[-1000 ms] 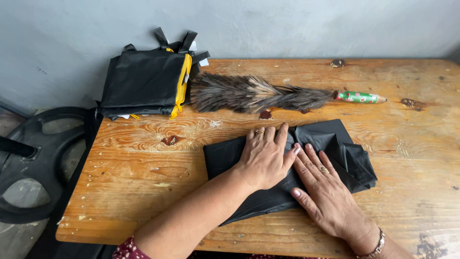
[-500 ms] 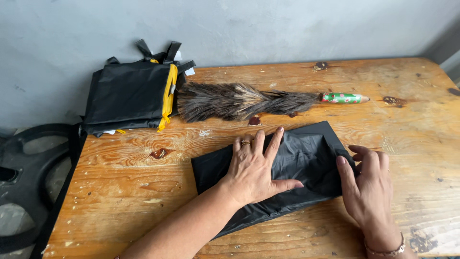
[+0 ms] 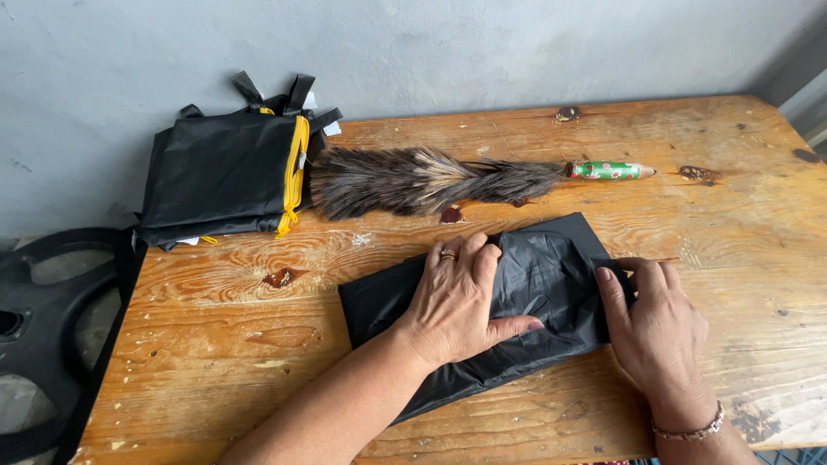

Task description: The person folds a black fabric item on a wooden table, repeatedly folding it into a compact rectangular shape and smoothing the edges. The hands manipulate the fabric directly without tools, turning and pressing the item to achieve a neat fold.

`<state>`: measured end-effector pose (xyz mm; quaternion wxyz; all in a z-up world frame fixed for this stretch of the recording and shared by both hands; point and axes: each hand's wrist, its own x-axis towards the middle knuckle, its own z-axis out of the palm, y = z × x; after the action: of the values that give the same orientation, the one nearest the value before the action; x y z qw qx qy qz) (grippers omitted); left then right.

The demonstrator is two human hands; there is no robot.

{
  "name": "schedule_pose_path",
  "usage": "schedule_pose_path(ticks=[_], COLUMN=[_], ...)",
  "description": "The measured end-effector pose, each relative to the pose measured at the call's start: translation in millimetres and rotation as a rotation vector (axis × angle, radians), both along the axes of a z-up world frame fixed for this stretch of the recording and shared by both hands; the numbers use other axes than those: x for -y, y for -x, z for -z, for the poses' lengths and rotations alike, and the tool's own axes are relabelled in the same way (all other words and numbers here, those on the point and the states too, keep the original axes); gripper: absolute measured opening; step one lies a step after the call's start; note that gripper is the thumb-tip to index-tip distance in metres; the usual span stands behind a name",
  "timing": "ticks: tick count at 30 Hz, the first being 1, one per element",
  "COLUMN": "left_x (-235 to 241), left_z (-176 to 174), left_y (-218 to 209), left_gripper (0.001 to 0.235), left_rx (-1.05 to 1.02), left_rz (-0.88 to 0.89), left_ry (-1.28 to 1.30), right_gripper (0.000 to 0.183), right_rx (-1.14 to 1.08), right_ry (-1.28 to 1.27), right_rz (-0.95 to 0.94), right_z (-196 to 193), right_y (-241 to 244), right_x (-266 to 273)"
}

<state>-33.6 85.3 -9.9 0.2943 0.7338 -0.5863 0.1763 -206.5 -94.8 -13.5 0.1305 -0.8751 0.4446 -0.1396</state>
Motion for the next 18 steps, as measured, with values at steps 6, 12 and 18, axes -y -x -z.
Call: schedule_pose_path(ticks=[6, 12, 18], left_x=[1.0, 0.3, -1.6], left_z=[10.1, 8.4, 7.3], left_y=[1.6, 4.2, 5.6], left_gripper=[0.112, 0.142, 0.154], left_rx=[-0.022, -0.051, -0.091], left_rz=[-0.034, -0.078, -0.091], left_ry=[-0.010, 0.009, -0.051], right_gripper=[0.042, 0.060, 0.049], right_rx=[-0.028, 0.090, 0.201], right_ry=[0.014, 0.297, 0.185], right_rz=[-0.051, -0.346, -0.995], right_z=[8.5, -8.0, -84.4], right_y=[-0.2, 5.1, -44.4], right_x=[6.1, 17.7, -22.3])
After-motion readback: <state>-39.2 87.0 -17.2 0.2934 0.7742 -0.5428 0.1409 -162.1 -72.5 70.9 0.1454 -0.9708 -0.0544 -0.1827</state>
